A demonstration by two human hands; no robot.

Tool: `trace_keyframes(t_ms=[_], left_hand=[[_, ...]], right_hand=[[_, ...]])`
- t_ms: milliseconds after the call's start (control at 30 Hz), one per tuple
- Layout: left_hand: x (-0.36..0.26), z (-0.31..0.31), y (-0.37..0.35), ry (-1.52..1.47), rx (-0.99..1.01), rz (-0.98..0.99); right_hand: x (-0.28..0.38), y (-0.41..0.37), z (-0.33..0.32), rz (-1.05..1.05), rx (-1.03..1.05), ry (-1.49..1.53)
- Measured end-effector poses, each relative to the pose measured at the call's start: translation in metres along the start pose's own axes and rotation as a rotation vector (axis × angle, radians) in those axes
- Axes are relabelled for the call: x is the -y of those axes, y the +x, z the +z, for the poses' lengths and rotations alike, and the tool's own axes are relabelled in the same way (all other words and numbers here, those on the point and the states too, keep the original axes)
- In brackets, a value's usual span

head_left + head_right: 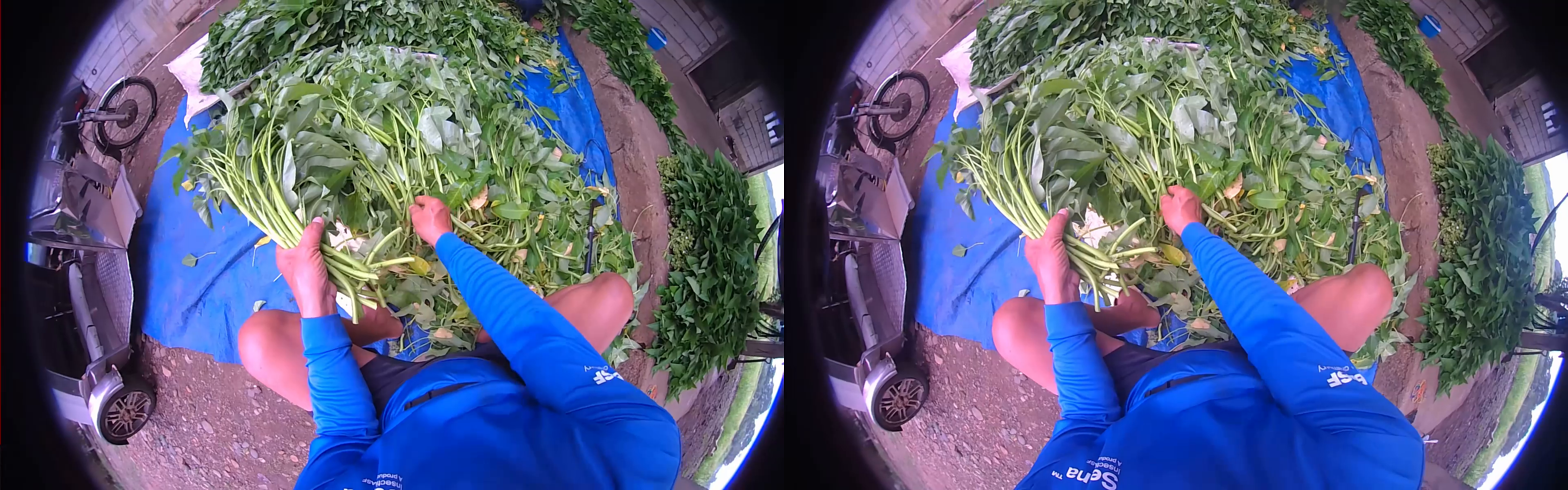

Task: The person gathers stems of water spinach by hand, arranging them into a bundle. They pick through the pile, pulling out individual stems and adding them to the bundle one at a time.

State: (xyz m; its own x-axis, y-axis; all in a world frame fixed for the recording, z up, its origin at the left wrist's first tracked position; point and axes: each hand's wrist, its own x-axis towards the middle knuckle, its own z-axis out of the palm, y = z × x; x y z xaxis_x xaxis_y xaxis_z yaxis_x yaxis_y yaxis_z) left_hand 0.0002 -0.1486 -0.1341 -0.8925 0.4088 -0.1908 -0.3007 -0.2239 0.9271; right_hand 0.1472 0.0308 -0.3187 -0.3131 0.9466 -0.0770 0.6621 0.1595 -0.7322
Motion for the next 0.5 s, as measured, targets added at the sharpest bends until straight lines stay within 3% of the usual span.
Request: trace_keyframes(t_ms=[100,200,267,400,500], left_hand=[[0.002,-0.002,-0.003,0.015,0.009,-0.039],[0.007,-0.003,0.001,0.011,0.009,-0.063],[0.010,-0.002,0.001,0.005,0.007,-0.079],[0.014,0.002,0.001,0.025,0.043,-0.127],[0.003,0.014,-0.008,-0.009,0.072,-0.141]], right_hand=[[-0.002,0.009,0.007,0.052,0.073,0.007],[0.023,0.005,-0.042,0.147,0.257,0.134],[0.017,0.007,-0.059,0.126,0.235,0.269],[0.039,0.027,-0.130,0.238,0.301,0.559],[0.076,0.024,-0.208,0.160,0.297,0.755]])
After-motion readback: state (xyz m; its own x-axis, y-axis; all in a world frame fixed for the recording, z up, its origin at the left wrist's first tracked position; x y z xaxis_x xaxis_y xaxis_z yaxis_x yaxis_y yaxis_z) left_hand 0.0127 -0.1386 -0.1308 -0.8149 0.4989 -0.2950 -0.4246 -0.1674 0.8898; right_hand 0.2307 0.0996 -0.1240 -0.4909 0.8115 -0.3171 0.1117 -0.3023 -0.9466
